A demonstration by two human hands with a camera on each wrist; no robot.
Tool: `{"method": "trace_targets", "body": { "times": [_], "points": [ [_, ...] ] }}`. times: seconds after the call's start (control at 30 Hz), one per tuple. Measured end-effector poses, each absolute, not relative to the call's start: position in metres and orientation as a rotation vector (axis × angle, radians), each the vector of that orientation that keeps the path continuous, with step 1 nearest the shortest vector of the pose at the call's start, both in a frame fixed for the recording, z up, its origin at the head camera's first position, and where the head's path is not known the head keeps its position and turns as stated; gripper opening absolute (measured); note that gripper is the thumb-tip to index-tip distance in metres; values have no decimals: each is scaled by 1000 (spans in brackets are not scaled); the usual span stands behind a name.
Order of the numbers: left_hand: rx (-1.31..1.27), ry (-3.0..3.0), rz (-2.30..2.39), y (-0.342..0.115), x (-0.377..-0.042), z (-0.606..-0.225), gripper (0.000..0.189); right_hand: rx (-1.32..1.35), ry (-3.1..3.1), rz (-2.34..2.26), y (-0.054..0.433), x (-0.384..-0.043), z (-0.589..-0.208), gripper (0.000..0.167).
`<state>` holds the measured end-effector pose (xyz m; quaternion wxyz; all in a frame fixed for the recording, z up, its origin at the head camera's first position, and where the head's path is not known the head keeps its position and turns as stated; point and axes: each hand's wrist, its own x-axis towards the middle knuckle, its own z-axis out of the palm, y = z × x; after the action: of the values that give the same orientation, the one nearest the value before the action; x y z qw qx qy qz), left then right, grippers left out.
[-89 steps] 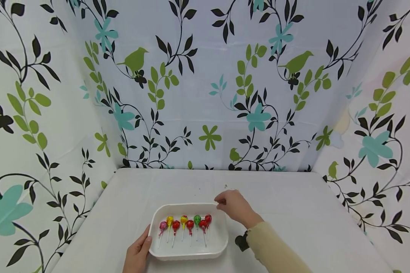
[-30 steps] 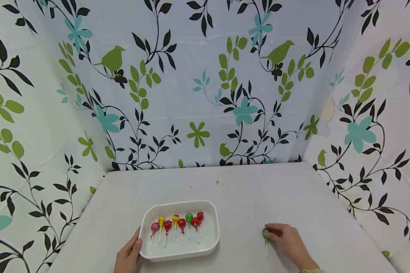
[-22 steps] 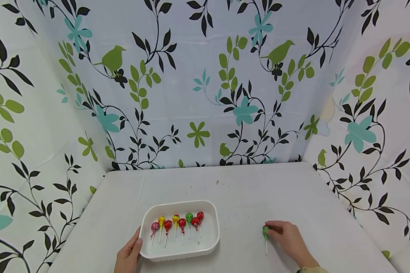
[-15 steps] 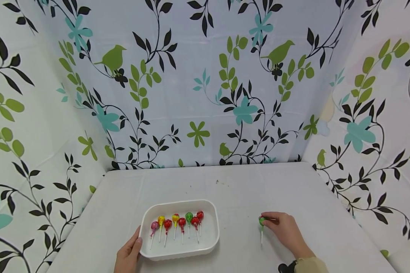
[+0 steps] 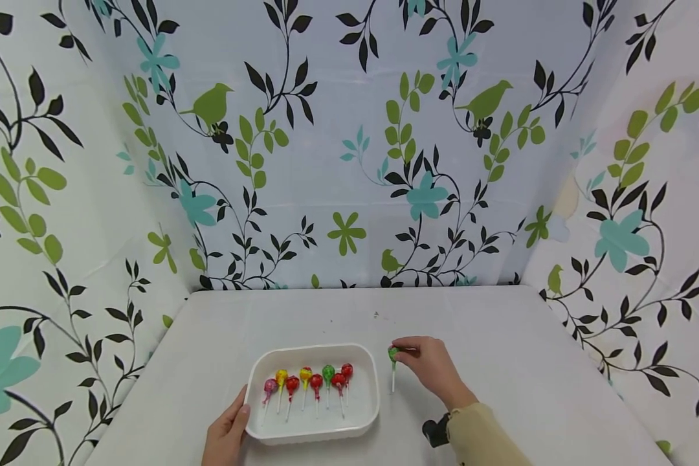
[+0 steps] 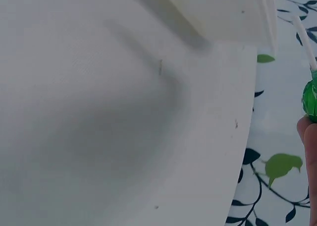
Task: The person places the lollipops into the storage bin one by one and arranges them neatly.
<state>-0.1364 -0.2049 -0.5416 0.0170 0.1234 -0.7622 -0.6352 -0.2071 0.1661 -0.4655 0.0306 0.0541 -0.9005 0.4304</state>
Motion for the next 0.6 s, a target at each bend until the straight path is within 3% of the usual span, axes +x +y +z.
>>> {"method": "trace_targets", "body": {
  "times": [0.6],
  "points": [
    [363, -2384, -1925, -207, -134, -539, 48, 400, -2941, 1263, 70, -229, -455, 24]
  ]
}}
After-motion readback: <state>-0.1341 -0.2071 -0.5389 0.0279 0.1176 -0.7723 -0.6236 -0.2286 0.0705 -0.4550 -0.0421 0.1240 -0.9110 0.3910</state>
